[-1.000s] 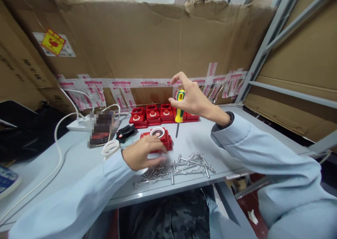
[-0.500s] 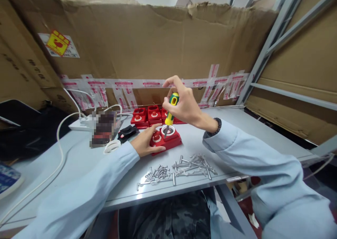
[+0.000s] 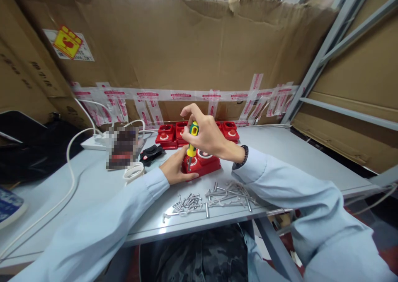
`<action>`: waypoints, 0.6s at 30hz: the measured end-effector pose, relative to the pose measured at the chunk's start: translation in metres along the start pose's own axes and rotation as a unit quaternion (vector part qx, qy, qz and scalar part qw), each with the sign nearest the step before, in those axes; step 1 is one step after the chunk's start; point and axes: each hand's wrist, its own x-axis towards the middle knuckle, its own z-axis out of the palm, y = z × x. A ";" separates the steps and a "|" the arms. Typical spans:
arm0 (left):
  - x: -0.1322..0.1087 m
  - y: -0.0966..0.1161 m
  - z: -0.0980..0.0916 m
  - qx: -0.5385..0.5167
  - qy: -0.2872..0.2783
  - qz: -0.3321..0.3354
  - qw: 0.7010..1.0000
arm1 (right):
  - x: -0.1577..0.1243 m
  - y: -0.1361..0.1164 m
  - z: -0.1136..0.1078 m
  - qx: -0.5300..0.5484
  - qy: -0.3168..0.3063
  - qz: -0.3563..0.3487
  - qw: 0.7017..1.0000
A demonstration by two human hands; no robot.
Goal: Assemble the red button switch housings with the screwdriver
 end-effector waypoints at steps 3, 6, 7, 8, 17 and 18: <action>0.000 0.001 0.000 0.001 -0.004 -0.008 1.000 | 0.000 0.000 -0.002 -0.006 -0.001 0.003 1.000; 0.001 0.002 -0.001 0.012 -0.007 -0.017 1.000 | -0.002 0.001 -0.003 -0.007 0.001 0.005 1.000; 0.001 0.003 -0.001 0.015 -0.008 -0.018 1.000 | -0.002 0.002 -0.004 -0.007 -0.001 0.006 1.000; 0.000 0.003 -0.001 0.017 -0.008 -0.019 1.000 | -0.002 0.002 -0.004 -0.009 -0.002 0.007 1.000; 0.001 0.001 -0.001 0.024 -0.009 -0.007 1.000 | 0.001 -0.013 -0.005 -0.218 -0.042 0.030 0.975; 0.001 0.000 -0.001 0.026 -0.011 -0.003 1.000 | 0.002 -0.017 -0.005 -0.255 -0.052 0.033 0.965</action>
